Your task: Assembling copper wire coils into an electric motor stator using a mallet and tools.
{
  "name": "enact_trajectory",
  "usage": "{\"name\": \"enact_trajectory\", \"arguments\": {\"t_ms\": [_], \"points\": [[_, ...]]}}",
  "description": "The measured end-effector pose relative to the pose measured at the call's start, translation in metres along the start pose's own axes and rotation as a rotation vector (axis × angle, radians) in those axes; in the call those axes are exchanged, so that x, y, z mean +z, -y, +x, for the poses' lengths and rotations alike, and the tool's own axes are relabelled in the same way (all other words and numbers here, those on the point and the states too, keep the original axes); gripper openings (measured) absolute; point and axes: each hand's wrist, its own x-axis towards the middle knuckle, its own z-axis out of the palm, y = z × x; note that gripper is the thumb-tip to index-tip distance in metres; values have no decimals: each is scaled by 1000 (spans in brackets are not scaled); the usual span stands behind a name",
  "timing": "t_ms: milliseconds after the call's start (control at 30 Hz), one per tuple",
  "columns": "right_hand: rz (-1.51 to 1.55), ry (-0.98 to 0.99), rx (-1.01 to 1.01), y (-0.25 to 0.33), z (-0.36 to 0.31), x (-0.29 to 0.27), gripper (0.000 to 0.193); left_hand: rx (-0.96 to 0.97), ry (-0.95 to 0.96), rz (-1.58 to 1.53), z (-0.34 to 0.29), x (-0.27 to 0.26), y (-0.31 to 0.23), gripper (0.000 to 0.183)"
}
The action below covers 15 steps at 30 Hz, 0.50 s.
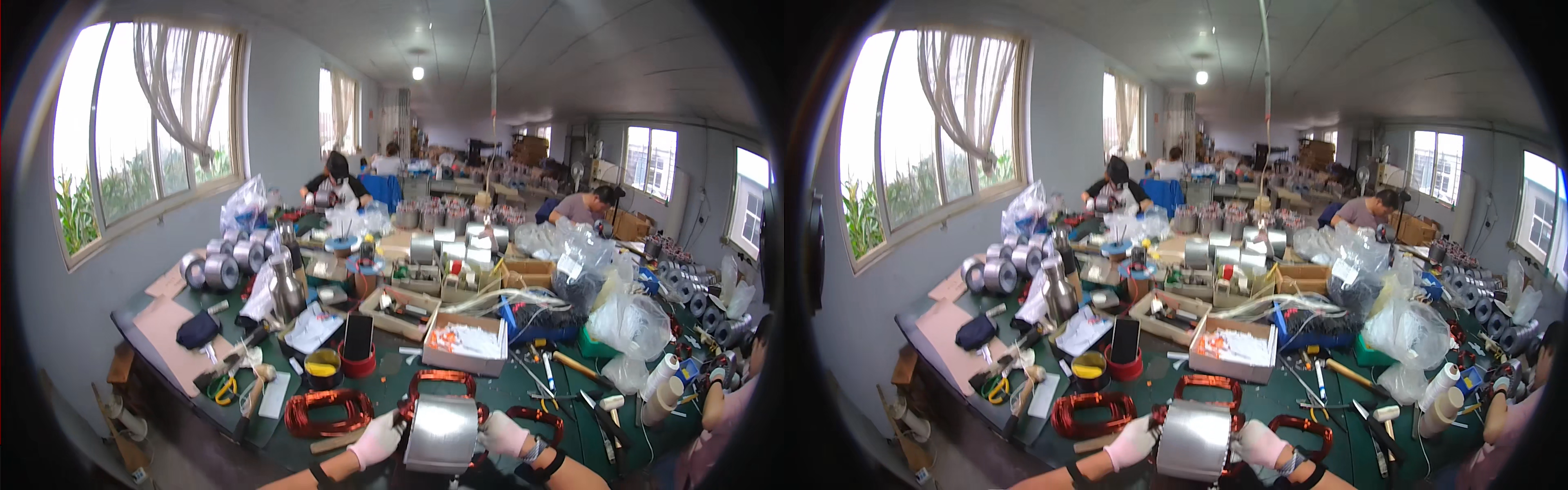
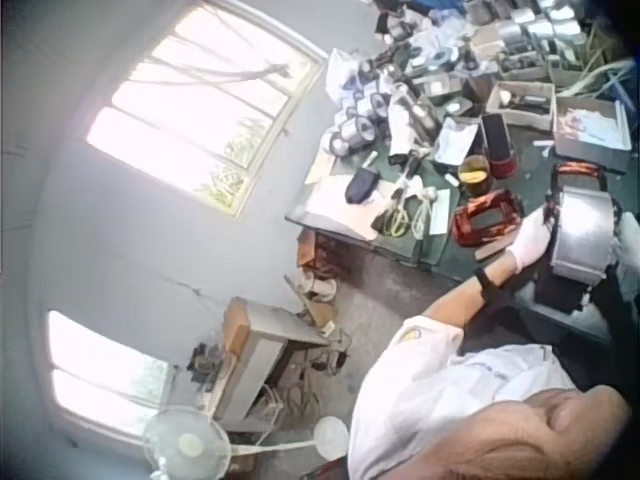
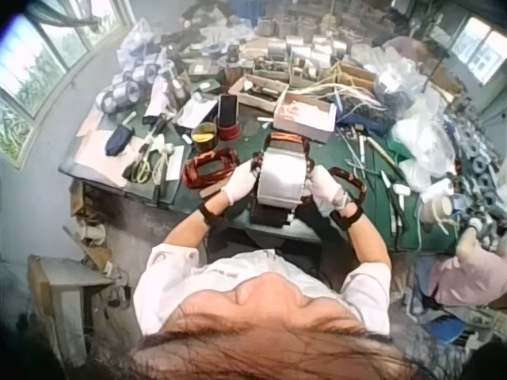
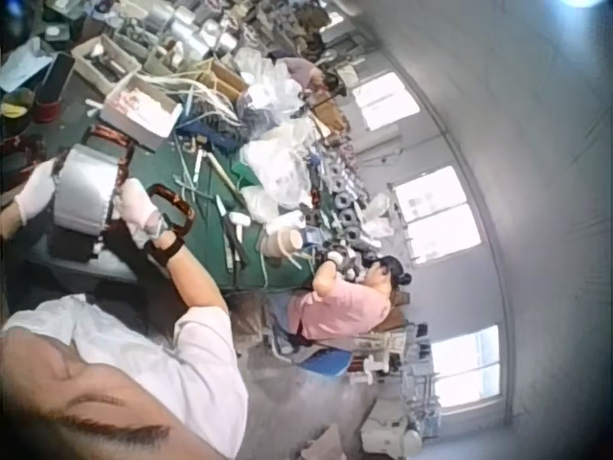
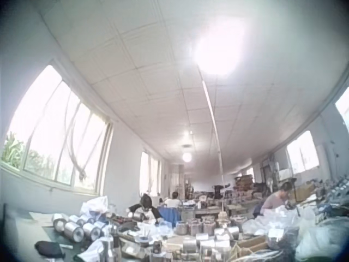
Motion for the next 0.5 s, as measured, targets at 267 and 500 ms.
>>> {"name": "enact_trajectory", "arguments": {"t_ms": [267,500], "points": [[307,129,100,29,17,-25,12,108,-68,373,8,-29,-41,21],[297,224,146,29,12,-29,42,176,22,343,7,-37,-27,16]]}}
